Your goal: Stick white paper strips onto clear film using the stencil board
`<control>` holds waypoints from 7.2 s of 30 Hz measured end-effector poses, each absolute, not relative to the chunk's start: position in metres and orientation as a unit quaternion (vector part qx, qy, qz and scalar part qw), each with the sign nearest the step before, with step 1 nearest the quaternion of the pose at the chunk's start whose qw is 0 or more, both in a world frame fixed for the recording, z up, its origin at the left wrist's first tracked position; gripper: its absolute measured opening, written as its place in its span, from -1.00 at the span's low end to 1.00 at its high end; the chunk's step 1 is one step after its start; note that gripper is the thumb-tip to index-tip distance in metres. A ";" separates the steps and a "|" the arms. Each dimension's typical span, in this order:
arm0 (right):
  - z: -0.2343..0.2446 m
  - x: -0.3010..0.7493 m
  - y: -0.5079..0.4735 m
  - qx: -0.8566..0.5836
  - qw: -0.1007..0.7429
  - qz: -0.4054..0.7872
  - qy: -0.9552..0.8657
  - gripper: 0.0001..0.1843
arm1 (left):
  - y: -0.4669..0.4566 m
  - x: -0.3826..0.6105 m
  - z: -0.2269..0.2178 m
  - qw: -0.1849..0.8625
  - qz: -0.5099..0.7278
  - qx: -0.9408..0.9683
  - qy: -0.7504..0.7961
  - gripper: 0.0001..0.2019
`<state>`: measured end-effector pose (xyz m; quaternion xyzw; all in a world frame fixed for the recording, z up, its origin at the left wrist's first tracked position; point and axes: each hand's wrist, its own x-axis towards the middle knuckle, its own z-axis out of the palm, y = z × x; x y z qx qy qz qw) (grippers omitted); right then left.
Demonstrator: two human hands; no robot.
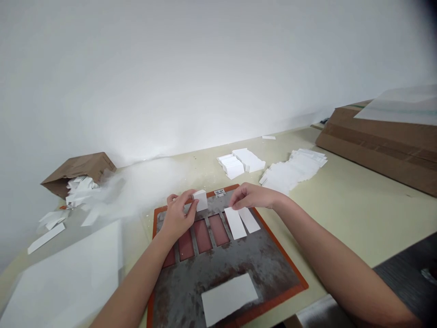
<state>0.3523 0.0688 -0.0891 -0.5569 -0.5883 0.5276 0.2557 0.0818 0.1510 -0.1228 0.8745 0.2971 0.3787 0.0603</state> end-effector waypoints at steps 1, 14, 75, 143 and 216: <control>-0.090 0.352 0.069 -0.556 0.255 0.529 -0.588 -0.83 | 0.151 0.082 -0.123 0.060 0.379 0.874 0.298 -0.81; -0.089 0.350 0.070 -0.557 0.248 0.535 -0.585 -0.80 | 0.151 0.082 -0.124 0.054 0.382 0.875 0.293 -0.82; -0.093 0.302 0.053 -0.544 0.221 -0.031 -0.809 -0.52 | 0.146 0.080 -0.116 0.040 0.345 0.903 0.252 -0.78; -0.088 0.296 0.052 -0.595 0.308 0.497 -0.551 -0.70 | 0.143 0.084 -0.120 0.074 0.349 0.895 0.269 -0.82; -0.089 0.291 0.045 -0.606 0.255 0.273 -0.702 -0.76 | 0.141 0.084 -0.117 0.085 0.344 0.897 0.265 -0.81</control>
